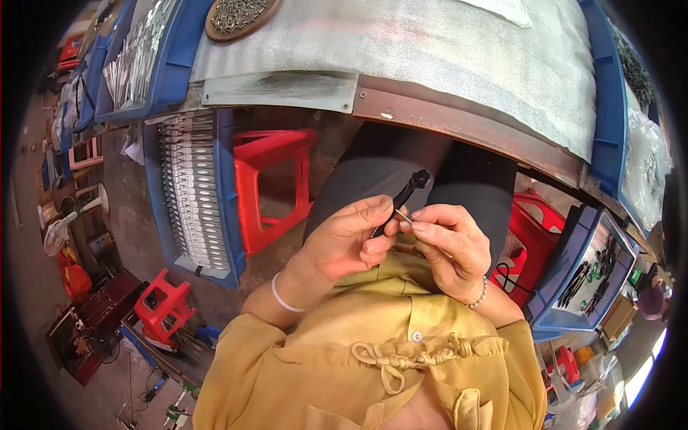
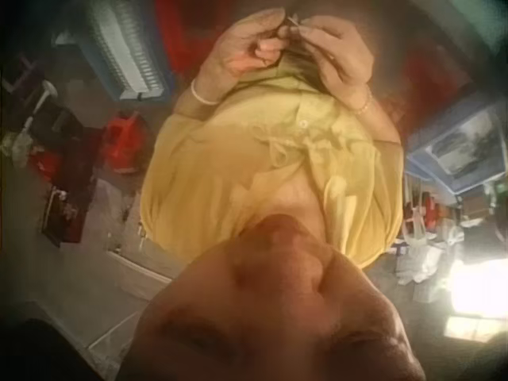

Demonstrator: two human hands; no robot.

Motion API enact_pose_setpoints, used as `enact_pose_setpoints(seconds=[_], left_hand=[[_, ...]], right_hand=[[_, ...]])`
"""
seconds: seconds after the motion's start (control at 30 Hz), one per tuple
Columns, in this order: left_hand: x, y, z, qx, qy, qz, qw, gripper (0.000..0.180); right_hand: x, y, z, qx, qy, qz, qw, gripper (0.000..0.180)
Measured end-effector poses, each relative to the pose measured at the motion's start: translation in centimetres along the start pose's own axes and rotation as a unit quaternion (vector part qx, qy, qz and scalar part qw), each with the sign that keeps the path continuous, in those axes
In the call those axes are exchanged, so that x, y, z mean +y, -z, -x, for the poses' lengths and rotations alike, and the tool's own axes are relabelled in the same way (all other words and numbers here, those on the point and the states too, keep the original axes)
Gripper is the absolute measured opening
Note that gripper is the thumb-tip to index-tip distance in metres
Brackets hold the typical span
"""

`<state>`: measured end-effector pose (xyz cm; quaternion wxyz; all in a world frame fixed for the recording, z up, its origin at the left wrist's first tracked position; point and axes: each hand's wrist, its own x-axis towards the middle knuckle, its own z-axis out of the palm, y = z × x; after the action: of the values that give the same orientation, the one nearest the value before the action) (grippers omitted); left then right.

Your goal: Assembling small green and black plastic components by hand at a factory workbench.

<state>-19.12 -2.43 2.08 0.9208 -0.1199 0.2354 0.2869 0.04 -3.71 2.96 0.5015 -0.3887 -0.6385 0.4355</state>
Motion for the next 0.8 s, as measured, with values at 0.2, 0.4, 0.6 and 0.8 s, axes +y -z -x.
enact_pose_setpoints(seconds=[0.2, 0.4, 0.6, 0.8], left_hand=[[0.1, -1.8, 0.9, 0.073, -0.107, -0.207, 0.970, 0.013], [-1.4, -3.3, 1.5, 0.137, -0.178, -0.455, 0.862, 0.007], [-3.3, -3.2, 0.9, 0.109, -0.254, -0.620, 0.734, 0.008], [-3.7, -3.2, 0.6, 0.125, -0.304, -0.685, 0.650, 0.008]], right_hand=[[0.3, 0.4, 1.4, -0.021, 0.001, 0.053, 0.998, 0.030], [0.6, 1.0, 1.5, -0.076, -0.078, 0.047, 0.993, 0.027], [1.9, 0.7, 2.8, -0.059, -0.034, 0.138, 0.988, 0.021], [1.3, 0.5, 3.9, -0.061, -0.129, 0.167, 0.976, 0.026]])
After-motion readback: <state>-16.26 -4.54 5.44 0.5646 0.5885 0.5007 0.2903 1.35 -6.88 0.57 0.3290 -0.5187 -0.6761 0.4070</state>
